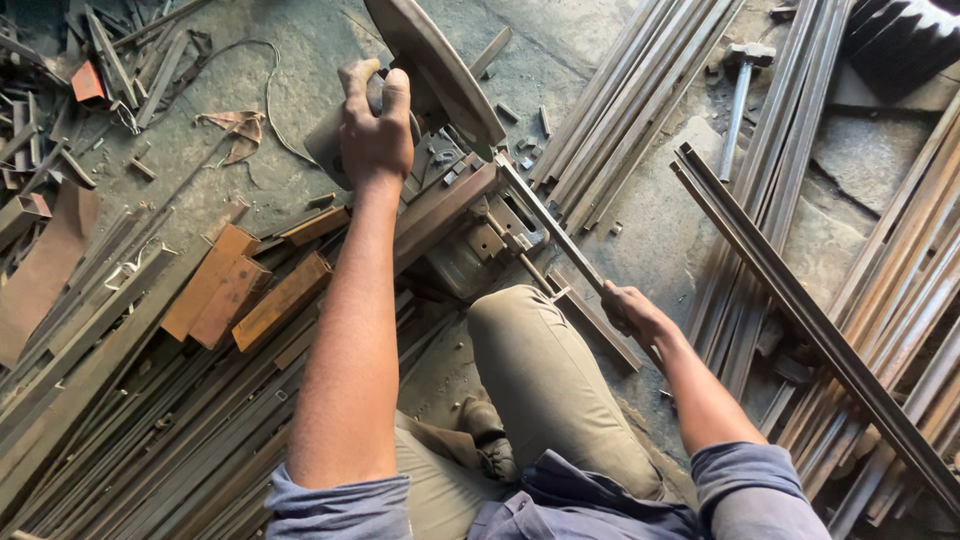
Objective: The person uses a handheld angle grinder to cut a long metal bar into smaller segments. They repeatedly position the bar against the grinder's base, lower the spinning blade to cut through the metal, and then lift the tool to remove the cut piece. Sparks fly during the cutting process.
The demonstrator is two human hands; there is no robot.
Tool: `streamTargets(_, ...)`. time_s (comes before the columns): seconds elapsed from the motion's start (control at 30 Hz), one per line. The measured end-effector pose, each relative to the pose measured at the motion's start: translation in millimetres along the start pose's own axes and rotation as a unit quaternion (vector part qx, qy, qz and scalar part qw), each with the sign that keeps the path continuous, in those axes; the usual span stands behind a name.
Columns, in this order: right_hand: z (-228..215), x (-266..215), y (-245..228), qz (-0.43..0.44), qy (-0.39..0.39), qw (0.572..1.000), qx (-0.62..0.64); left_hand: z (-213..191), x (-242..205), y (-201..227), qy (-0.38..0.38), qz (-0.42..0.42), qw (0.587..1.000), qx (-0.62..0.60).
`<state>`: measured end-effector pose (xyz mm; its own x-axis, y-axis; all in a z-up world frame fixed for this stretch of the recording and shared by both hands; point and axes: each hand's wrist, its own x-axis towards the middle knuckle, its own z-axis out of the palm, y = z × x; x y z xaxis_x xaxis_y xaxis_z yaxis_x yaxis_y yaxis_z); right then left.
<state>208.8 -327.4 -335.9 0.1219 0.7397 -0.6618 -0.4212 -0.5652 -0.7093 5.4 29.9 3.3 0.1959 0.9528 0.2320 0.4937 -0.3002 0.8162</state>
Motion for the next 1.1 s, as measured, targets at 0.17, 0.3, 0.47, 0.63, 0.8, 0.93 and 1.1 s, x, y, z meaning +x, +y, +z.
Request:
streamTargets(0.17,-3,-12,-11,0.014,-0.081,0.996,0.042,-1,-2,3,0.005,-0.003,1.0,-0.001)
streamTargets(0.3,3,-21,-23,0.018,-0.101,0.994,0.036,0,-2,2,0.007,-0.001,1.0,0.002)
streamTargets(0.47,2,-18,-25,0.046,-0.095,0.994,0.041,3,-3,0,0.018,0.005,1.0,0.007)
streamTargets(0.63,-2,-12,-20,0.047,-0.113,0.991,0.049,2,-3,1,0.017,-0.007,1.0,0.007)
streamTargets(0.8,-1,-9,-22,0.061,-0.099,0.992,0.041,4,-4,0,0.024,-0.007,1.0,0.003)
streamTargets(0.93,1,-7,-21,0.06,-0.096,0.992,0.047,6,-7,1,0.021,-0.01,1.0,-0.001)
streamTargets(1.1,5,-4,-19,0.02,-0.07,0.997,0.02,6,-10,2,0.014,-0.01,1.0,-0.012)
